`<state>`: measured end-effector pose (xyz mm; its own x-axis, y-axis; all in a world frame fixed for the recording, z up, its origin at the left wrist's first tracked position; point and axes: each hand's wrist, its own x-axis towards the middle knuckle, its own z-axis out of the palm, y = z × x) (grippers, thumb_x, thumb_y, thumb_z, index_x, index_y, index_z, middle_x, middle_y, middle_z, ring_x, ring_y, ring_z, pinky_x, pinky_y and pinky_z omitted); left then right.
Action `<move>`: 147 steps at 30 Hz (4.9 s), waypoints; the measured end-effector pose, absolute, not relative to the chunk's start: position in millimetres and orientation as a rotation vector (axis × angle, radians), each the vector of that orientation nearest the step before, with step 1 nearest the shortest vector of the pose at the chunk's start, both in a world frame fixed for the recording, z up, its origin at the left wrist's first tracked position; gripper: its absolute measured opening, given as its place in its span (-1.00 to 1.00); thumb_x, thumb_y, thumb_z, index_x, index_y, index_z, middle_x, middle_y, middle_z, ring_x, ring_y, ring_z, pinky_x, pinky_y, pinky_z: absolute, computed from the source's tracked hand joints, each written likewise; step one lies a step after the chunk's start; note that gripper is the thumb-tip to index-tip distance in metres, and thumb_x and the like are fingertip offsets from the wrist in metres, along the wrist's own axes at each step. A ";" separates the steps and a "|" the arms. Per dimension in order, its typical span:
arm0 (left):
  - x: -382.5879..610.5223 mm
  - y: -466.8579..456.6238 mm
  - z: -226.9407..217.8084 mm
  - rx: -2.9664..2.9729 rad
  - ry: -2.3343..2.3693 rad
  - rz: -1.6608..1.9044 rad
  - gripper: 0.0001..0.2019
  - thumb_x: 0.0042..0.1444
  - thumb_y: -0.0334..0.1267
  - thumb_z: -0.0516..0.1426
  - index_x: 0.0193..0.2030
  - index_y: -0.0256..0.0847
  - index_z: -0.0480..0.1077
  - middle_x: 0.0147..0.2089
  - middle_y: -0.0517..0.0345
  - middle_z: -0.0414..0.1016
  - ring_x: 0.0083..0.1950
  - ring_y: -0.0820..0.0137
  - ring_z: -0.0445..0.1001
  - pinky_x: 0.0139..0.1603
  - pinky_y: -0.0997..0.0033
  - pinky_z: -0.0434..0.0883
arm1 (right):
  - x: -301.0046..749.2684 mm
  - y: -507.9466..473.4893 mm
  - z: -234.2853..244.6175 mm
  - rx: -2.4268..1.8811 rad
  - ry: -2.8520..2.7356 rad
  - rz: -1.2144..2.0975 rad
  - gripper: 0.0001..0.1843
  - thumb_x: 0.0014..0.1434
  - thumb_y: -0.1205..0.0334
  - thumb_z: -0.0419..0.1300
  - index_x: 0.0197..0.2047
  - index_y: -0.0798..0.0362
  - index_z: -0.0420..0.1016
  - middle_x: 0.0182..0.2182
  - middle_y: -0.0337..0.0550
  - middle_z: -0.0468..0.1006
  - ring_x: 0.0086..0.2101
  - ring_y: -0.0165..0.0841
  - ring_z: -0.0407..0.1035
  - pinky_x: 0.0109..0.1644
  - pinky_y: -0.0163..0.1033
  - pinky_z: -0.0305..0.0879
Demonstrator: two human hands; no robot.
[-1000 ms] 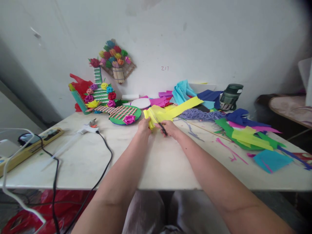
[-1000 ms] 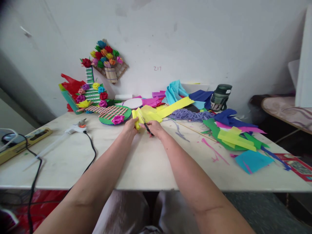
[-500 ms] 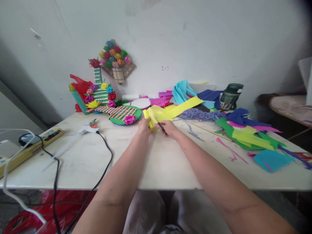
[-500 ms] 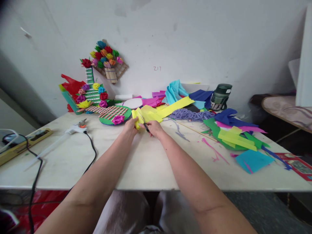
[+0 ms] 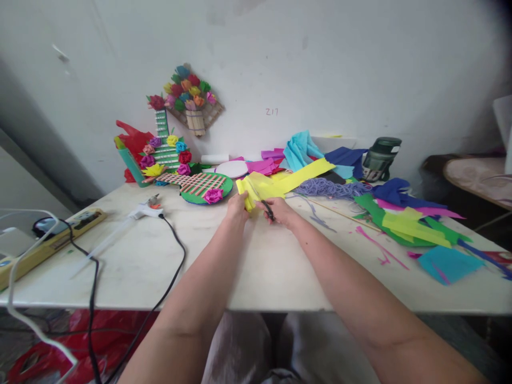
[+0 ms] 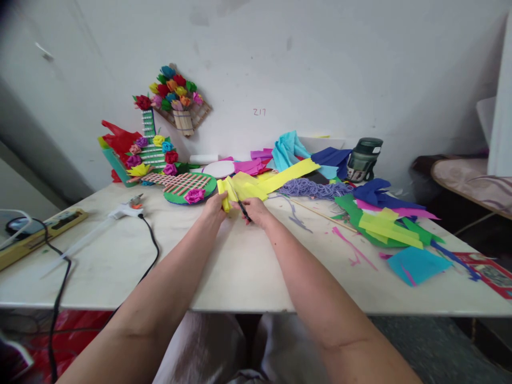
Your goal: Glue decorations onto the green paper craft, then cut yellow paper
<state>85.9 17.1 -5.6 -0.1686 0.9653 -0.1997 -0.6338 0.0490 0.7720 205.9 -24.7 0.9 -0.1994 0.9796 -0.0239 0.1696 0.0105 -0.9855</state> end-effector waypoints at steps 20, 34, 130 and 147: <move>88.7 12.4 -4.3 0.593 0.840 1.497 -0.87 0.03 -0.49 0.05 -0.26 -0.35 0.34 -0.38 0.02 0.47 -0.50 0.39 0.46 -0.37 0.35 0.40 | 210.7 -15.7 -1.2 -1.179 -1.497 1.220 -0.57 -0.09 -0.08 0.30 -0.39 0.10 0.31 -0.78 -0.38 0.33 -0.81 -0.53 0.17 -0.77 -0.43 0.12; 89.0 11.4 -3.1 0.587 0.834 1.505 -0.84 0.03 -0.49 0.05 -0.23 -0.35 0.35 -0.40 0.02 0.48 -0.50 0.39 0.46 -0.39 0.37 0.41 | 207.6 -14.0 -3.7 -1.176 -1.490 1.201 -0.67 -0.04 0.03 0.29 -0.39 0.09 0.32 -0.78 -0.42 0.28 -0.81 -0.55 0.12 -0.76 -0.44 0.08; 93.9 8.4 0.4 0.647 0.842 1.476 -0.87 0.01 -0.50 0.05 -0.27 -0.38 0.35 -0.42 0.03 0.47 -0.47 0.38 0.48 -0.33 0.35 0.43 | 213.8 -9.7 4.0 -1.074 -1.418 1.212 -0.64 -0.09 0.04 0.32 -0.55 0.09 0.26 -0.80 -0.40 0.26 -0.80 -0.58 0.10 -0.78 -0.46 0.02; 92.5 7.0 2.0 0.617 0.845 1.493 -0.88 0.00 -0.50 0.07 -0.29 -0.37 0.35 -0.46 0.06 0.45 -0.49 0.38 0.46 -0.36 0.37 0.42 | 211.7 -7.9 1.9 -1.078 -1.404 1.210 -0.70 -0.09 0.11 0.31 -0.55 0.11 0.31 -0.80 -0.40 0.25 -0.80 -0.57 0.09 -0.77 -0.45 0.05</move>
<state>92.5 7.0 2.0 -0.1069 0.9890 -0.1025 -0.5970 0.0187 0.8020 211.7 -7.9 1.9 -0.1521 0.9819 0.1124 0.0336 0.1188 -0.9923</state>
